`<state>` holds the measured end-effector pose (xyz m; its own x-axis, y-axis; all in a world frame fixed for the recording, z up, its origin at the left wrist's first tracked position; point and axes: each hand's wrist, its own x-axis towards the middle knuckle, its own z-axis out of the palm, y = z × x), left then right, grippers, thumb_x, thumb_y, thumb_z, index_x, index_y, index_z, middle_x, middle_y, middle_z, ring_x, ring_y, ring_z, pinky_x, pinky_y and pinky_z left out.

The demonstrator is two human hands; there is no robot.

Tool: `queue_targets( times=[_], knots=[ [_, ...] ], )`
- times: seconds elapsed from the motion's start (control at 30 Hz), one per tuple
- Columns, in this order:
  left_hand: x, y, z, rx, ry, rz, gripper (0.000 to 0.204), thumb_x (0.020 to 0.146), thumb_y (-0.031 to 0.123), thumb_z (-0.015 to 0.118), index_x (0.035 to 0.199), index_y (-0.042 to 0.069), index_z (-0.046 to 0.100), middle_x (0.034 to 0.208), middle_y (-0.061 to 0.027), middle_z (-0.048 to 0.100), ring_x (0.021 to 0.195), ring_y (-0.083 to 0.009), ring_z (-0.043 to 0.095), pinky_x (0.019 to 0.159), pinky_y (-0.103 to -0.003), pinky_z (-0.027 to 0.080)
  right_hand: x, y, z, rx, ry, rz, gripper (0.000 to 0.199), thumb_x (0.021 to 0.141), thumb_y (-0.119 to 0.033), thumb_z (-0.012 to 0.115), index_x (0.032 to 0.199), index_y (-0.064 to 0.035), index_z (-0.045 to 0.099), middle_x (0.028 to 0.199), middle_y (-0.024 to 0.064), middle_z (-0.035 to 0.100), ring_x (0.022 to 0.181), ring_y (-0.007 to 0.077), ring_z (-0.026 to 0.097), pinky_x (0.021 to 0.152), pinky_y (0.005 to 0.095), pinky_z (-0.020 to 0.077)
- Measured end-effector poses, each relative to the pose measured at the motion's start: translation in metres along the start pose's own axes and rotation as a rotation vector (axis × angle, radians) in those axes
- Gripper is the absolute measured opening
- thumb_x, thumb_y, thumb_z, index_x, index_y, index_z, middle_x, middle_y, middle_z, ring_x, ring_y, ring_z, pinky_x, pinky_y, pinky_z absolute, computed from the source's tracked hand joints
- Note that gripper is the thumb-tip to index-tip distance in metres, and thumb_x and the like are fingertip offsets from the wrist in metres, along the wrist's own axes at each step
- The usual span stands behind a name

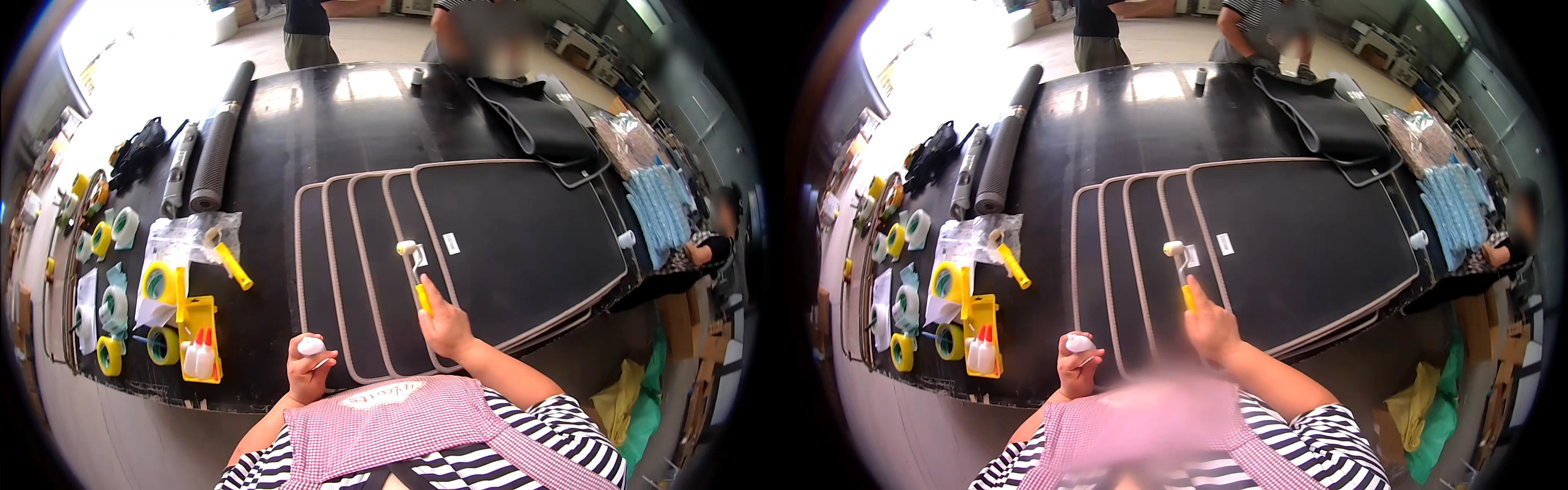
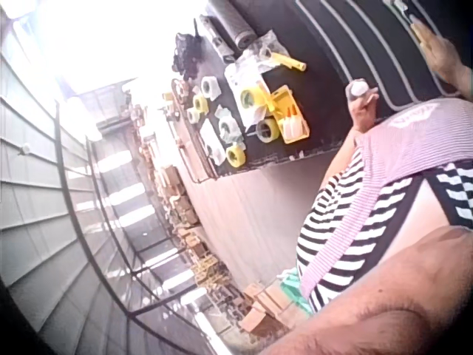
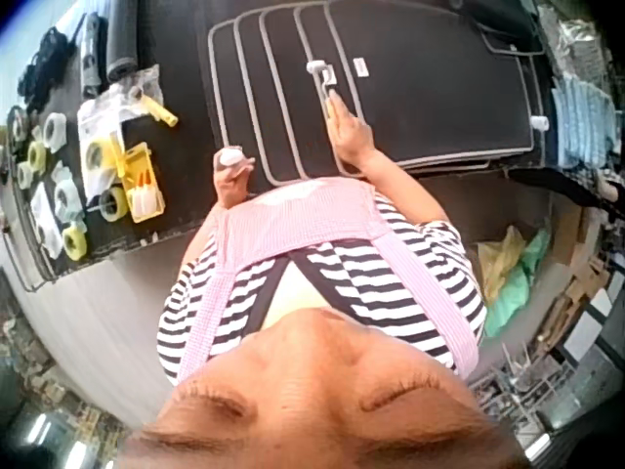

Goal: The person picks up a stack of mats from a large box, carries them to a table, and places them down. They then apply liquid from a bottle onto one of the mats and use a small roller to spread it.

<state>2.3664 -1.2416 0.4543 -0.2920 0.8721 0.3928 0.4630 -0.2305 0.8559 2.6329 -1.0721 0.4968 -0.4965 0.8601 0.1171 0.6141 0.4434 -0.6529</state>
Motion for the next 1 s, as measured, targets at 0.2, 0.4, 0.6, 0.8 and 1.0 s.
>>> queue_targets(
  times=[0.2, 0.4, 0.6, 0.8, 1.0],
  knots=[
    [0.019, -0.002, 0.028, 0.005, -0.142, 0.020, 0.017, 0.077, 0.010, 0.083, 0.093, 0.012, 0.079, 0.117, -0.0096, 0.055, 0.101, -0.0222, 0.060, 0.085, -0.034, 0.051, -0.001, 0.015, -0.017, -0.295, 0.042, 0.079, 0.057, 0.090, -0.016, 0.060, 0.146, -0.0163, 0.048, 0.084, 0.0146, 0.068, 0.072, 0.0358, 0.067, 0.064, 0.0450, 0.0547],
    [0.019, -0.003, 0.034, 0.032, -0.134, 0.028, 0.017, 0.076, 0.010, 0.083, 0.092, 0.011, 0.079, 0.113, -0.0098, 0.056, 0.102, -0.0239, 0.061, 0.085, -0.034, 0.052, 0.015, 0.022, -0.011, -0.273, -0.067, 0.180, 0.051, 0.092, -0.020, 0.058, 0.142, -0.0162, 0.051, 0.087, 0.0177, 0.070, 0.078, 0.0382, 0.069, 0.070, 0.0478, 0.0555],
    [0.019, -0.004, 0.037, 0.042, -0.129, 0.029, 0.017, 0.076, 0.011, 0.084, 0.092, 0.011, 0.079, 0.113, -0.0097, 0.056, 0.102, -0.0243, 0.061, 0.085, -0.034, 0.052, 0.046, 0.011, -0.021, -0.299, -0.170, 0.282, 0.050, 0.093, -0.023, 0.057, 0.142, -0.0170, 0.051, 0.090, 0.0197, 0.071, 0.083, 0.0397, 0.069, 0.077, 0.0497, 0.0554],
    [0.018, 0.001, 0.036, 0.070, -0.120, 0.007, 0.019, 0.075, 0.011, 0.084, 0.093, 0.011, 0.079, 0.114, -0.0095, 0.055, 0.102, -0.0235, 0.061, 0.085, -0.034, 0.052, 0.031, 0.007, -0.027, -0.316, -0.224, 0.295, 0.051, 0.093, -0.024, 0.056, 0.143, -0.0181, 0.049, 0.092, 0.0190, 0.072, 0.086, 0.0399, 0.069, 0.080, 0.0509, 0.0544],
    [0.020, -0.001, 0.038, 0.066, -0.106, 0.033, 0.019, 0.074, 0.012, 0.085, 0.092, 0.011, 0.079, 0.114, -0.0098, 0.056, 0.101, -0.0235, 0.061, 0.084, -0.034, 0.052, 0.056, 0.002, -0.028, -0.296, -0.248, 0.332, 0.052, 0.093, -0.024, 0.055, 0.144, -0.0181, 0.047, 0.096, 0.0200, 0.072, 0.090, 0.0401, 0.069, 0.084, 0.0500, 0.0536]
  ],
)
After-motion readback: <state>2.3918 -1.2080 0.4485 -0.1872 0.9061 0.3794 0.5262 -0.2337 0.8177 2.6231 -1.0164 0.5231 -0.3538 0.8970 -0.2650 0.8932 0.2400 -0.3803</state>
